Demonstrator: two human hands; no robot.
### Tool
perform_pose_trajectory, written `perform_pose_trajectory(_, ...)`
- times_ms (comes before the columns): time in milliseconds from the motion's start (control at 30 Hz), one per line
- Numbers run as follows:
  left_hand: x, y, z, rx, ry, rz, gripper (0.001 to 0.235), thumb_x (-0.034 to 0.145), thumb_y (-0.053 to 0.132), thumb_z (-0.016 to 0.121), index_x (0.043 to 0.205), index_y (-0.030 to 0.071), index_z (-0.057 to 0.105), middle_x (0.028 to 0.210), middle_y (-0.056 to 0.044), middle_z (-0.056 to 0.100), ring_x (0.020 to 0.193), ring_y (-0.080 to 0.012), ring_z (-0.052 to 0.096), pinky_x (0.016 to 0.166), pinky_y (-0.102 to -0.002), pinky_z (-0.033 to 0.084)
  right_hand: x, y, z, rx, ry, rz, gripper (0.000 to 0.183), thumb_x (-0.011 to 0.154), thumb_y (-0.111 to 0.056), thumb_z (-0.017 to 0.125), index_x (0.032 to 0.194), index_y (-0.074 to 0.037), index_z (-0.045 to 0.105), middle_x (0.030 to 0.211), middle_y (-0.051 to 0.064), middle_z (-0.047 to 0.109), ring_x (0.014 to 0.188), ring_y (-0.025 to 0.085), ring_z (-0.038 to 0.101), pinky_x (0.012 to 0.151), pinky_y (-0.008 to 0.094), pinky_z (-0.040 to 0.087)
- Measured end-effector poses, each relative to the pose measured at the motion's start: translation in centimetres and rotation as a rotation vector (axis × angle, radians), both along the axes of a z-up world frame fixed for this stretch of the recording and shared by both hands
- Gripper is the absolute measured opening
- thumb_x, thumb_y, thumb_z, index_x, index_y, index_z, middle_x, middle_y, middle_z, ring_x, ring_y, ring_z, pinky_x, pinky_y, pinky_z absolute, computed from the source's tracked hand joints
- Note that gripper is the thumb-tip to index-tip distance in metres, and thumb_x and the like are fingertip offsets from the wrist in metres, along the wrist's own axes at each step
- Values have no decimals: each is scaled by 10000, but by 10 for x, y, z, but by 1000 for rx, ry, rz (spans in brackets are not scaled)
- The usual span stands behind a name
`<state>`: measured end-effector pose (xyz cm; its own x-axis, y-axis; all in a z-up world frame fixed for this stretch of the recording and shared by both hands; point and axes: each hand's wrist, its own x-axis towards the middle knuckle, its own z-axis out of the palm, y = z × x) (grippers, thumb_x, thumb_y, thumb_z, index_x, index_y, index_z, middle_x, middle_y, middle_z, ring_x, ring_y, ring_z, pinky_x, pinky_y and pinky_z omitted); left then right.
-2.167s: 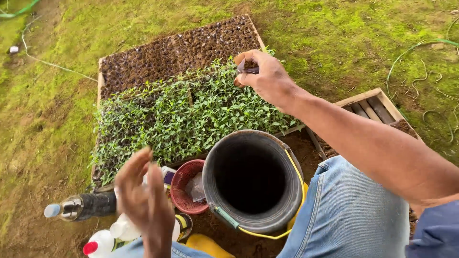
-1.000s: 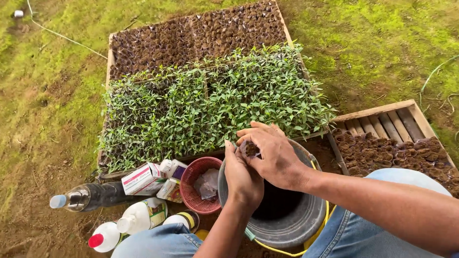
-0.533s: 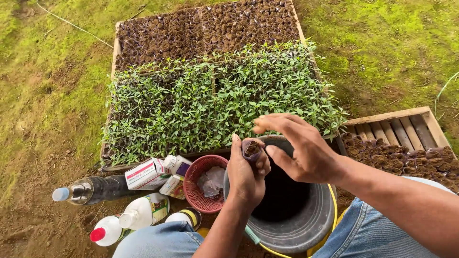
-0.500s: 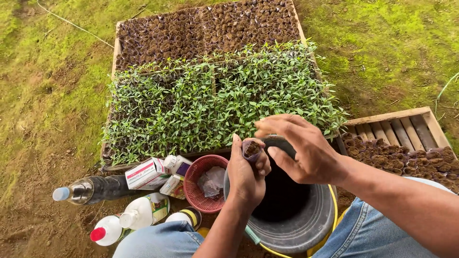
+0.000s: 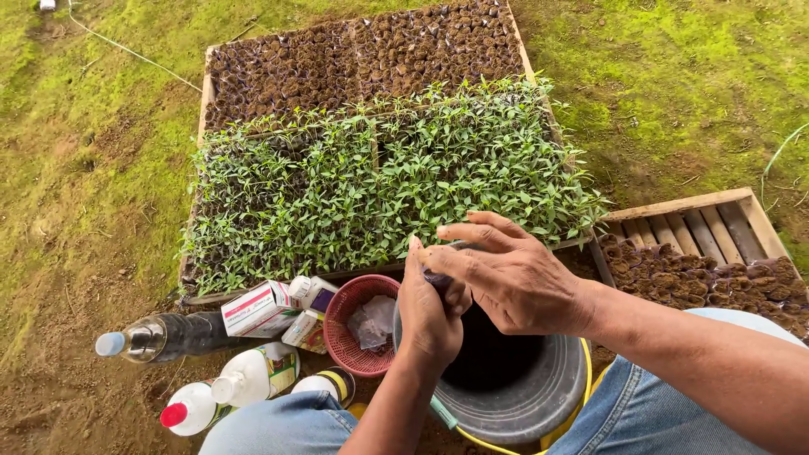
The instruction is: The person is manually creating soil blocks for seedlings by scooping soil into small plastic wrappers and placing them into a tray.
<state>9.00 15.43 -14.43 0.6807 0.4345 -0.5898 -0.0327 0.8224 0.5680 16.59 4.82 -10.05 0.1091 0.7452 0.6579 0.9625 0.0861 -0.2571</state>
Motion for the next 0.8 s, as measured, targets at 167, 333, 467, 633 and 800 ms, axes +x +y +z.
perform_pose_trajectory(167,0,2,0,-11,-10,-14,637,1077,561,431,656,86,474,436,-80,250,347,-204,280,389,-272,256,1,-1,-4,25,-28,-15,411,957,-11,459,1329,-68,626,1080,90,740,1265,288,630,1101,506,437)
perform_pose_trajectory(333,-1,1,-4,24,30,-18,568,1059,521,484,709,74,511,453,-84,265,374,-199,283,397,-287,273,0,0,-7,10,-66,-28,465,930,13,478,1363,-79,617,1023,81,746,1272,279,624,1097,504,434)
perform_pose_trajectory(467,-3,-1,11,36,18,-48,561,1078,502,452,703,85,460,435,-93,264,358,-214,287,393,-295,258,5,-2,-1,11,-105,-68,525,872,69,527,1365,-84,624,993,67,763,1266,284,628,1092,515,438)
perform_pose_trajectory(633,-2,-1,8,27,-2,-70,580,1067,513,479,667,95,449,426,-85,261,353,-208,285,389,-292,257,6,-4,-6,21,-105,-88,548,891,81,511,1400,-97,604,982,52,754,1272,266,623,1101,493,432)
perform_pose_trajectory(800,-2,1,7,19,-28,-68,601,1087,521,438,655,102,420,430,-69,237,348,-200,267,389,-283,245,3,0,-5,12,-75,-77,560,878,90,507,1393,-103,612,957,43,751,1257,253,632,1108,484,429)
